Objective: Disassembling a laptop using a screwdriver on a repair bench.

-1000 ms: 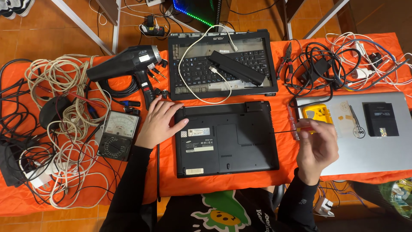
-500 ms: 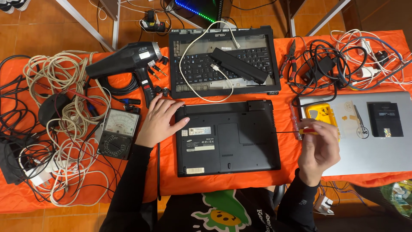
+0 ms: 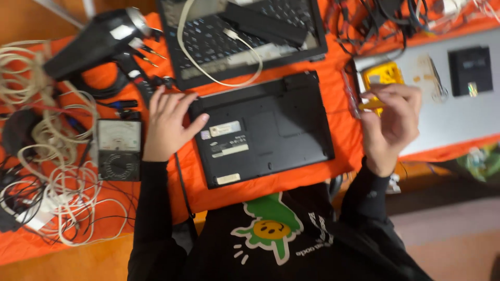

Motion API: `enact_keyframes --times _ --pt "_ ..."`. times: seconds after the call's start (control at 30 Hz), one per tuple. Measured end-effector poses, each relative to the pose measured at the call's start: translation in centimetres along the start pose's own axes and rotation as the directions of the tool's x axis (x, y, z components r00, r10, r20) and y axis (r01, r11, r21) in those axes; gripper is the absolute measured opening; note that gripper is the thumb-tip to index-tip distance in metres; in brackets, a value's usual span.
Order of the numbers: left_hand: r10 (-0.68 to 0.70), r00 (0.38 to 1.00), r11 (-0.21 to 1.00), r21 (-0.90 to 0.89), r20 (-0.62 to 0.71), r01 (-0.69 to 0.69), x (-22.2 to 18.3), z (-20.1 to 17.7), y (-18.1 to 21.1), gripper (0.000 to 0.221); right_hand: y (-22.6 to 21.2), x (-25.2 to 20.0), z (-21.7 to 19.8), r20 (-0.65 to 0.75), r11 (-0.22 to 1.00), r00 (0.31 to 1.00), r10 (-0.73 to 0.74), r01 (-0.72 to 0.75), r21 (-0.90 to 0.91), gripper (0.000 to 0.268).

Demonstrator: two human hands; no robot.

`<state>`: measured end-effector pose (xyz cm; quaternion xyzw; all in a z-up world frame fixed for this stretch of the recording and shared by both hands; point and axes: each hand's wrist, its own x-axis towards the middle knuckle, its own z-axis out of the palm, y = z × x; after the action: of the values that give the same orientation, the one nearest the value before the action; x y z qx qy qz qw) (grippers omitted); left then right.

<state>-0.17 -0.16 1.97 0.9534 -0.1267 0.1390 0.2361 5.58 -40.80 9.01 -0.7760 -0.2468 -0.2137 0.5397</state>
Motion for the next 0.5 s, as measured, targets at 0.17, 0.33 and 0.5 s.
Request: enact_keyframes --times 0.17,0.33,0.5 --pt "-0.005 1.000 1.000 -0.017 0.018 0.005 0.0 0.0 0.1 0.046 1.0 -0.5 -0.7 -0.061 0.995 0.993 0.099 -0.099 0.003 0.028" --pt "-0.008 0.999 1.000 -0.015 0.045 0.008 0.0 0.0 0.0 0.046 -0.5 0.7 -1.0 -0.034 0.963 0.969 0.245 -0.239 0.127 0.030" --pt "0.004 0.999 1.000 0.004 0.045 -0.004 -0.2 0.2 -0.3 0.047 1.4 -0.9 -2.7 0.026 0.987 0.992 0.124 -0.121 -0.103 0.035"
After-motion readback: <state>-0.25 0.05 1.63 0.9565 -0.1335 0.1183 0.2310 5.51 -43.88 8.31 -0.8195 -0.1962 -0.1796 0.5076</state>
